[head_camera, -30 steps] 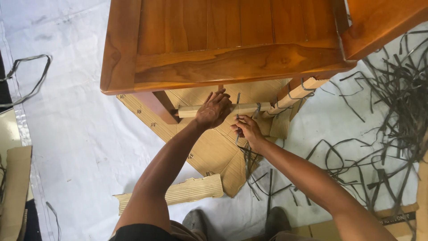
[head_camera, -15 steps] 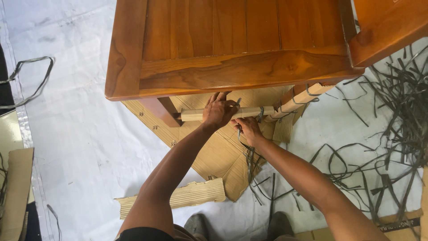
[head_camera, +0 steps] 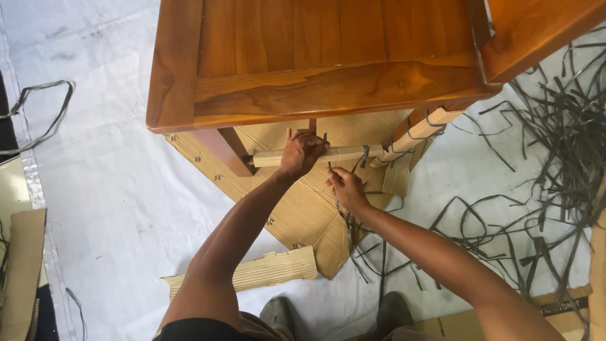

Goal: Wrapping the legs of a wooden chair with protective cardboard and plastic ties.

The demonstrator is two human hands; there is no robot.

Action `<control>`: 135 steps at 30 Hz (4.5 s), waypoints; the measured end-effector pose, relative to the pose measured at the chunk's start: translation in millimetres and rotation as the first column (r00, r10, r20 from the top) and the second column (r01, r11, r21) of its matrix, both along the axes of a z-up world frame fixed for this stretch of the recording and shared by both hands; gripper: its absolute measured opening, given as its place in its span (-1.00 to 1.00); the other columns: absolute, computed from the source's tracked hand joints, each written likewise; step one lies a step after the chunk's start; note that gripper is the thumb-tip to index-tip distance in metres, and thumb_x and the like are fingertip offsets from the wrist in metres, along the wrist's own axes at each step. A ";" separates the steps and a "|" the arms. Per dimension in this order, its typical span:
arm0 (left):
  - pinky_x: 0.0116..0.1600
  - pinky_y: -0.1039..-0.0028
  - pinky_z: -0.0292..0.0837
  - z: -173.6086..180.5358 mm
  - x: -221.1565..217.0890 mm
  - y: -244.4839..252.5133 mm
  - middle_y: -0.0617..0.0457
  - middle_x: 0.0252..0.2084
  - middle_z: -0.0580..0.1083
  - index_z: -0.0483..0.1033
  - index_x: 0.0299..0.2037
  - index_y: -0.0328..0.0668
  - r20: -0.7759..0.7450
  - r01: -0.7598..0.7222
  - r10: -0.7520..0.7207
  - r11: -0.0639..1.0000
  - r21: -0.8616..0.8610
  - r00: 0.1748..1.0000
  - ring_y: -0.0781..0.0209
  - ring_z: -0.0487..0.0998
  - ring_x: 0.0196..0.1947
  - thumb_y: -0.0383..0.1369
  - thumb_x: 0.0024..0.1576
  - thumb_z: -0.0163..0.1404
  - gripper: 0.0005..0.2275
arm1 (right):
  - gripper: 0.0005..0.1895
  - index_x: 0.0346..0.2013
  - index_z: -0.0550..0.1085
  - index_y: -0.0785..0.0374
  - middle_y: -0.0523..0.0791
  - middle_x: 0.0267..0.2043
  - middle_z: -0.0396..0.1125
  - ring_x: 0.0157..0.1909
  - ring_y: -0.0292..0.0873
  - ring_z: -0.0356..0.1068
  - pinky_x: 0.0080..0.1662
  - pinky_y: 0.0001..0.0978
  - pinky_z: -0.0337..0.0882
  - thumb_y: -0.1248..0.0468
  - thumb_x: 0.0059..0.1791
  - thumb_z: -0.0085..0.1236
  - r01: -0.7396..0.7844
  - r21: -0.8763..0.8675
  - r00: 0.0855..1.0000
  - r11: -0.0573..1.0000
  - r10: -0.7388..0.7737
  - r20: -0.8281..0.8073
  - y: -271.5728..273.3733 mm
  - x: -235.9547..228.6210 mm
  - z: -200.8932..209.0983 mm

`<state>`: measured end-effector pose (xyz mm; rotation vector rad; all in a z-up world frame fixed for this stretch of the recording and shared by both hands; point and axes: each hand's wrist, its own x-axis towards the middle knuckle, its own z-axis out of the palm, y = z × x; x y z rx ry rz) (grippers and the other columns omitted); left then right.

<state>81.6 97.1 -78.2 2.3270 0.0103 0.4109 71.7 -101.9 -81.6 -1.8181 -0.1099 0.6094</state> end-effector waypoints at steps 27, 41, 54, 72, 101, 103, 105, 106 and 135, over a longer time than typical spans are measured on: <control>0.54 0.15 -0.40 5.7 -15.2 -10.1 0.27 0.09 0.55 0.51 -0.06 0.22 0.087 0.164 -0.242 0.841 0.515 0.966 0.36 0.32 0.37 -0.10 0.37 -0.18 -0.80 | -0.66 -0.41 0.54 0.17 -0.09 -0.56 0.27 -0.57 -0.20 0.32 -0.51 -0.38 0.49 -0.02 0.04 0.13 -0.059 -0.033 0.991 0.998 0.062 0.119 27.6 99.5 29.8; 0.48 0.01 0.01 -51.5 15.2 -4.2 0.09 -0.16 0.52 0.20 -0.10 0.10 -0.170 0.242 -0.181 0.842 0.482 0.969 0.22 0.45 0.20 -0.09 0.39 -0.33 -0.83 | -0.48 -0.26 0.56 0.27 -0.07 -0.49 0.42 -0.58 -0.24 0.37 -0.44 -0.45 0.41 -0.09 0.19 -0.15 -0.007 0.180 0.971 0.984 -0.037 0.238 -14.6 72.8 11.1; -0.08 -0.05 0.44 -2.7 13.7 -8.8 -0.29 -0.35 0.43 0.31 -0.18 -0.08 -0.217 0.197 -0.194 0.980 -0.007 0.957 -0.44 0.54 -0.21 -0.15 0.36 -0.20 -0.79 | -0.32 0.12 0.31 0.05 -0.06 -0.14 0.16 -0.28 -0.13 0.21 -0.32 -0.31 0.36 0.28 -0.23 0.44 -0.214 -0.630 0.349 0.747 0.661 0.665 -21.4 66.7 -136.8; 0.06 -0.10 0.49 9.0 11.0 -6.7 -0.18 -0.19 0.56 0.33 -0.03 -0.04 -0.234 0.163 -0.207 0.968 -0.192 0.950 -0.30 0.58 -0.06 -0.25 0.23 -0.02 -0.81 | -0.64 -0.17 0.45 0.32 -0.07 -0.31 0.42 -0.21 0.00 0.59 -0.43 -0.45 0.46 0.07 0.01 0.26 0.081 0.495 0.934 0.865 0.107 -0.340 5.8 46.6 -79.8; -0.16 0.14 0.54 57.5 -14.3 -31.0 -0.22 -0.44 0.58 0.60 -0.31 -0.27 -0.078 0.017 -0.050 0.927 -0.375 0.996 -0.30 0.64 -0.30 -0.29 0.13 0.18 -0.82 | -0.71 -0.06 0.53 0.05 0.06 -0.23 0.52 -0.10 0.21 0.54 -0.01 0.12 0.50 0.01 0.10 -0.04 -0.113 -0.389 0.922 0.914 0.242 0.302 -17.6 12.4 -7.2; -0.10 0.15 0.55 52.9 -13.3 -32.3 -0.13 -0.41 0.60 0.61 -0.30 -0.15 -0.150 -0.020 -0.037 0.934 -0.357 0.988 -0.24 0.65 -0.26 -0.24 0.15 0.18 -0.84 | -0.74 -0.08 0.51 0.06 0.09 -0.28 0.51 -0.15 0.25 0.53 -0.05 0.14 0.50 0.06 0.09 -0.06 -0.103 -0.407 0.892 0.908 0.265 0.366 -16.0 11.9 -16.8; -0.04 0.15 0.56 50.1 -10.1 -31.1 -0.03 -0.38 0.63 0.61 -0.28 -0.04 -0.217 -0.055 -0.020 0.941 -0.333 0.976 -0.17 0.67 -0.23 -0.19 0.16 0.18 -0.85 | -0.76 -0.10 0.50 0.08 0.12 -0.33 0.50 -0.20 0.28 0.53 -0.10 0.17 0.51 0.11 0.09 -0.08 -0.092 -0.419 0.856 0.903 0.287 0.431 -13.5 12.7 -19.8; -0.04 0.15 0.57 47.8 -9.6 -30.8 0.00 -0.37 0.62 0.61 -0.26 0.02 -0.249 -0.057 -0.010 0.965 -0.257 0.968 -0.15 0.67 -0.21 -0.16 0.15 0.18 -0.85 | -0.78 -0.10 0.48 0.07 0.11 -0.35 0.49 -0.22 0.28 0.54 -0.11 0.17 0.51 0.12 0.08 -0.09 -0.080 -0.447 0.828 0.891 0.309 0.468 -13.5 11.2 -19.2; -0.03 0.13 0.61 35.6 -1.6 -24.7 -0.02 -0.22 0.66 0.44 0.03 -0.03 -0.214 0.210 -0.257 0.952 -0.220 0.942 -0.05 0.68 -0.13 -0.49 0.11 0.11 -0.71 | -0.91 -0.18 0.53 0.06 -0.09 -0.22 0.50 -0.16 -0.01 0.55 -0.17 -0.22 0.55 0.26 0.08 0.07 -0.223 -0.359 0.279 0.906 0.412 0.867 -35.4 38.0 36.4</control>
